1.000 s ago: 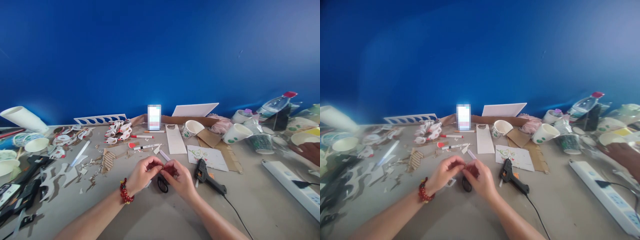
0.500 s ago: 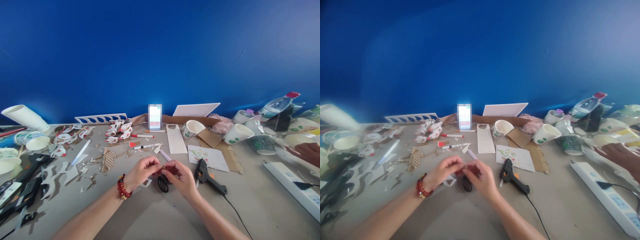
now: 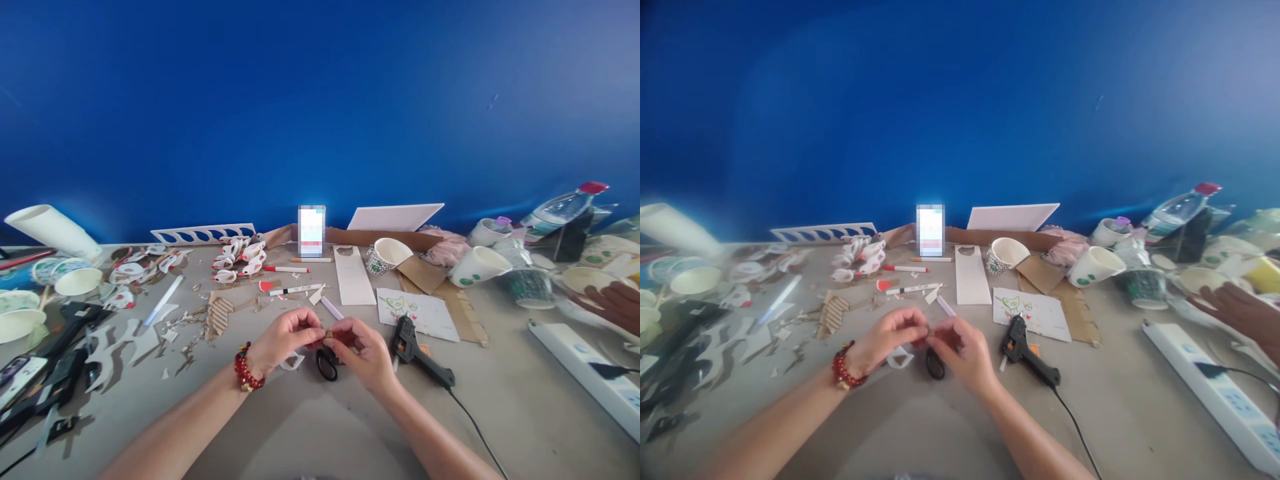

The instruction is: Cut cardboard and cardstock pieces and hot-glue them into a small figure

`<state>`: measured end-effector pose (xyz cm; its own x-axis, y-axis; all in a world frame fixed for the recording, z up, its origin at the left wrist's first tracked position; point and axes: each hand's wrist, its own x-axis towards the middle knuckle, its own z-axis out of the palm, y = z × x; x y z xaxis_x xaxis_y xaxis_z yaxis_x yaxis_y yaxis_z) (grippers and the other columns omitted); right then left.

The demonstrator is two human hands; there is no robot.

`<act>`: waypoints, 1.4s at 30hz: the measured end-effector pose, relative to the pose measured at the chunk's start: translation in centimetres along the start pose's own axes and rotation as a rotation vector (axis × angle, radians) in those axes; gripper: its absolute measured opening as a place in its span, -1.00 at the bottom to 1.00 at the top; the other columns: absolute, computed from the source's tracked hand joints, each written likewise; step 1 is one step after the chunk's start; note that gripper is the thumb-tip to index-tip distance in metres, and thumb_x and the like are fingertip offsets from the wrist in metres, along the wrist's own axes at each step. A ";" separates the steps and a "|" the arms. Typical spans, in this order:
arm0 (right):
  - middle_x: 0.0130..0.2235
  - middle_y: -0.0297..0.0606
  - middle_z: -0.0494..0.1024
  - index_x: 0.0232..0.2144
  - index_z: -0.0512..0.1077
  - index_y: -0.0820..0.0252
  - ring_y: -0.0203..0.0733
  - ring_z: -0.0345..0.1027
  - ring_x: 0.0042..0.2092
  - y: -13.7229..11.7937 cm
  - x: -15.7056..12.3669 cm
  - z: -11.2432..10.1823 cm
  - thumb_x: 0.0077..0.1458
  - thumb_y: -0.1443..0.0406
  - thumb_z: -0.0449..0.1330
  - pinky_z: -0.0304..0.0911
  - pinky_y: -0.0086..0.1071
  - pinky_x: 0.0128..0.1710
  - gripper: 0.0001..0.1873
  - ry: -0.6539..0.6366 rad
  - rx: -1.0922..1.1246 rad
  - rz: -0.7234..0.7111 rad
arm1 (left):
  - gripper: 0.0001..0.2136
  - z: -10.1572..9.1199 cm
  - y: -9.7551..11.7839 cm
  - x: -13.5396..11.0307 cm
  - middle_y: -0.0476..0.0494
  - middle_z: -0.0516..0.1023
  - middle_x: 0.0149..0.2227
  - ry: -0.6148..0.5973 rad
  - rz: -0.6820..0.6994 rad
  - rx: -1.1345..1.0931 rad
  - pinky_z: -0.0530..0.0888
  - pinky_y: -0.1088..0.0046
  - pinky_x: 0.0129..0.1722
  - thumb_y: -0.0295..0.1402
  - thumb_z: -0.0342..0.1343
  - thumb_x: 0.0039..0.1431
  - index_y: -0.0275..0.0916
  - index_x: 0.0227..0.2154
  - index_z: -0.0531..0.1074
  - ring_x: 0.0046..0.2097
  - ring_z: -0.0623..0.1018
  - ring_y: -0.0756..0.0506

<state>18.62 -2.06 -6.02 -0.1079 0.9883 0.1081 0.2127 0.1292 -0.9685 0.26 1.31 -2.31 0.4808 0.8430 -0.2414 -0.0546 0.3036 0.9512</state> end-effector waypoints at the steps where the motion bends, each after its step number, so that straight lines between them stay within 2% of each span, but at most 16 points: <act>1: -0.47 -0.32 0.52 -0.37 0.42 0.17 -0.30 0.34 -0.51 0.0 0.0 0.0 0.08 0.14 0.27 0.31 -0.48 -0.52 -0.78 0.000 -0.004 0.000 | -0.83 0.0 -0.1 0.0 0.01 0.46 -0.47 -0.005 -0.020 -0.032 0.38 0.55 -0.37 -0.28 0.27 0.03 -0.27 -0.45 0.46 -0.43 0.45 0.06; 5: -0.46 -0.32 0.52 -0.38 0.41 0.17 -0.30 0.34 -0.51 -0.2 0.0 0.0 0.10 0.16 0.26 0.31 -0.48 -0.52 -0.80 -0.017 -0.020 -0.001 | -0.86 -0.1 -0.4 0.1 0.00 0.47 -0.47 -0.014 -0.085 -0.114 0.36 0.55 -0.38 -0.32 0.26 0.04 -0.27 -0.45 0.46 -0.43 0.45 0.06; 12: -0.47 -0.32 0.52 -0.37 0.42 0.18 -0.31 0.33 -0.51 -0.2 0.0 -0.2 0.11 0.18 0.24 0.28 -0.49 -0.53 -0.82 -0.019 -0.039 -0.028 | -0.84 0.0 -0.2 -0.2 -0.03 0.49 -0.41 -0.039 -0.097 -0.150 0.39 0.52 -0.34 -0.29 0.27 0.04 -0.26 -0.38 0.47 -0.38 0.49 0.03; 16: -0.46 -0.30 0.53 -0.37 0.42 0.19 -0.29 0.37 -0.47 0.0 0.1 0.0 0.13 0.18 0.23 0.29 -0.47 -0.49 -0.82 -0.032 -0.091 -0.080 | -0.77 0.0 -0.5 0.0 -0.06 0.49 -0.37 -0.079 -0.103 -0.205 0.41 0.52 -0.31 -0.28 0.31 0.01 -0.29 -0.33 0.47 -0.36 0.49 0.03; 18: -0.43 -0.29 0.54 -0.30 0.42 0.18 -0.27 0.39 -0.45 -0.9 0.2 -0.4 0.13 0.18 0.23 0.32 -0.45 -0.45 -0.82 -0.051 -0.153 -0.128 | -0.78 -0.1 -0.6 0.0 -0.03 0.46 -0.40 -0.086 -0.094 -0.225 0.39 0.54 -0.34 -0.30 0.32 0.01 -0.31 -0.37 0.45 -0.39 0.46 0.05; 20: -0.30 -0.24 0.56 -0.10 0.39 0.15 -0.26 0.41 -0.42 -2.6 0.2 -1.8 0.11 0.18 0.25 0.36 -0.41 -0.39 -0.68 -0.076 -0.282 -0.169 | -0.80 -0.2 -0.6 0.1 -0.01 0.43 -0.43 -0.093 -0.078 -0.233 0.38 0.56 -0.35 -0.31 0.31 0.02 -0.31 -0.39 0.44 -0.41 0.44 0.07; 22: -0.09 -0.19 0.53 0.11 0.28 0.05 -0.21 0.45 -0.35 -4.6 -0.1 -4.2 0.10 0.16 0.26 0.39 -0.35 -0.32 -0.47 -0.101 -0.524 -0.168 | -0.81 -0.5 -0.3 0.0 -0.01 0.44 -0.43 -0.089 -0.056 -0.217 0.39 0.56 -0.34 -0.32 0.30 0.05 -0.30 -0.38 0.43 -0.41 0.44 0.06; 23: 0.02 -0.17 0.48 0.11 0.30 0.01 -0.18 0.47 -0.30 -5.3 -0.4 -5.7 0.13 0.14 0.23 0.39 -0.34 -0.32 -0.50 -0.099 -0.647 -0.168 | -0.82 -0.7 -0.1 0.0 -0.01 0.44 -0.41 -0.082 -0.044 -0.201 0.39 0.55 -0.33 -0.33 0.29 0.06 -0.30 -0.37 0.43 -0.40 0.45 0.06; 25: 0.08 -0.19 0.45 -0.01 0.40 0.01 -0.11 0.49 -0.19 -5.8 -1.5 -9.1 0.20 0.09 0.13 0.40 -0.31 -0.25 -0.66 -0.056 -0.818 -0.147 | -0.84 -1.1 0.4 -0.1 -0.02 0.45 -0.38 -0.060 -0.013 -0.168 0.40 0.55 -0.31 -0.35 0.28 0.07 -0.29 -0.35 0.44 -0.38 0.46 0.05; 28: -0.01 -0.19 0.52 -0.08 0.41 0.03 0.01 0.50 -0.14 -3.4 -3.6 -13.2 0.15 -0.01 0.13 0.41 -0.25 -0.26 -0.61 0.028 -1.010 0.005 | -0.84 -1.6 0.9 -0.3 -0.02 0.45 -0.36 -0.030 0.026 -0.153 0.40 0.55 -0.28 -0.36 0.28 0.07 -0.28 -0.32 0.44 -0.36 0.46 0.06; 30: -0.03 -0.16 0.53 -0.11 0.42 0.04 0.10 0.48 -0.12 -0.8 -4.9 -14.8 0.10 -0.04 0.14 0.41 -0.16 -0.23 -0.59 0.037 -1.101 0.083 | -0.83 -1.7 1.1 -0.3 -0.01 0.44 -0.37 -0.023 0.032 -0.158 0.39 0.56 -0.28 -0.36 0.29 0.07 -0.28 -0.32 0.44 -0.36 0.46 0.06; 34: -0.02 -0.10 0.50 -0.10 0.42 0.08 0.10 0.43 -0.05 3.0 -6.3 -15.3 0.15 0.03 0.11 0.36 -0.10 -0.08 -0.63 0.005 -1.123 0.034 | -0.82 -1.5 1.0 -0.3 0.00 0.44 -0.39 -0.039 0.033 -0.156 0.39 0.57 -0.29 -0.36 0.30 0.05 -0.28 -0.35 0.43 -0.37 0.45 0.07; 38: 0.02 -0.07 0.44 -0.12 0.43 0.10 0.09 0.38 0.00 3.6 -6.0 -15.1 0.15 0.13 0.12 0.32 -0.10 -0.03 -0.71 -0.001 -1.139 -0.076 | -0.82 -1.3 1.0 -0.8 -0.01 0.45 -0.37 -0.042 0.044 -0.147 0.41 0.55 -0.28 -0.36 0.31 0.04 -0.28 -0.35 0.44 -0.37 0.45 0.06; 42: 0.01 -0.09 0.42 -0.14 0.41 0.08 0.07 0.39 -0.04 3.8 -5.4 -15.9 0.13 0.14 0.14 0.32 -0.10 -0.07 -0.73 -0.021 -1.069 -0.072 | -0.82 -1.9 0.6 -1.9 -0.01 0.46 -0.37 -0.030 0.019 -0.144 0.41 0.55 -0.28 -0.35 0.31 0.04 -0.29 -0.34 0.45 -0.37 0.44 0.06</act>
<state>35.44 -5.65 -6.75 -0.1684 0.9752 0.1434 0.9444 0.2013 -0.2600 -2.35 0.79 -1.61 0.5040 0.8364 -0.2155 -0.1882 0.3498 0.9177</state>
